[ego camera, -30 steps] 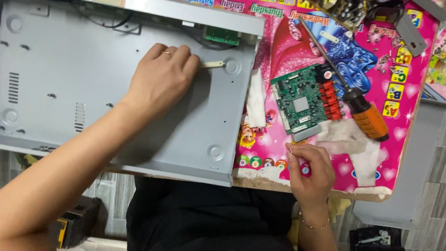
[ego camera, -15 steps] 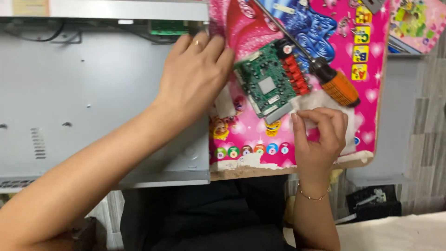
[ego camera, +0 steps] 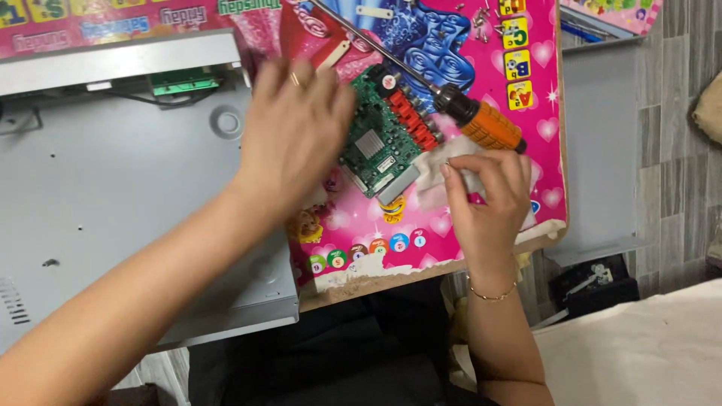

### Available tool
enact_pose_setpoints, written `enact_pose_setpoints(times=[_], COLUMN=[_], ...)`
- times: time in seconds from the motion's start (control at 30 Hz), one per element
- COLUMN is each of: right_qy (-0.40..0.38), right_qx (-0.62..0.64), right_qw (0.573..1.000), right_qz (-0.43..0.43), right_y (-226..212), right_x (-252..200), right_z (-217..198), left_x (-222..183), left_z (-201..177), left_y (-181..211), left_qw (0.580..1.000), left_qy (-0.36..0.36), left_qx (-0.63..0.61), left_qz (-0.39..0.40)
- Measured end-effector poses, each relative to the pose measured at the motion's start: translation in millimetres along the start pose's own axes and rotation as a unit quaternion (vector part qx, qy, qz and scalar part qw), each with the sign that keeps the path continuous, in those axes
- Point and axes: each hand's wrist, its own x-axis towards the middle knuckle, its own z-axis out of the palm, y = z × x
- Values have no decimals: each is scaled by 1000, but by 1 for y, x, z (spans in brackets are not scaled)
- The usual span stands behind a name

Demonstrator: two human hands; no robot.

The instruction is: Disassembling an electronic device by removing screws and circuit boards, then cleaning the components with a cloth.

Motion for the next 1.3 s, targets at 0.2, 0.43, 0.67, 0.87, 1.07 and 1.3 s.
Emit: enact_pose_setpoints(times=[0.2,0.43,0.67,0.87,1.07,1.3], right_qy=[1,22,17,5,4,14], right_qx=[-42,16,42,-1,6,9], right_qw=[998,997,993,998,998,998], right_qz=[-55,-72,-108,-59,-68,-60], right_y=[5,19,29,22,18,21], right_x=[2,-7,-8,-15,-17,-18], right_z=[11,15,20,19,20,22], left_x=[-20,-32,-58,-81,-118,-117], left_z=[-26,-26,-43,-68,-33,-19], left_y=[58,82,63,-58,-114,-118], left_qw=[976,967,958,935,974,987], left_qy=[-96,-32,0,2,55,48], left_qx=[-178,-228,-277,-348,-193,-110], left_qz=[75,112,79,-73,-103,-110])
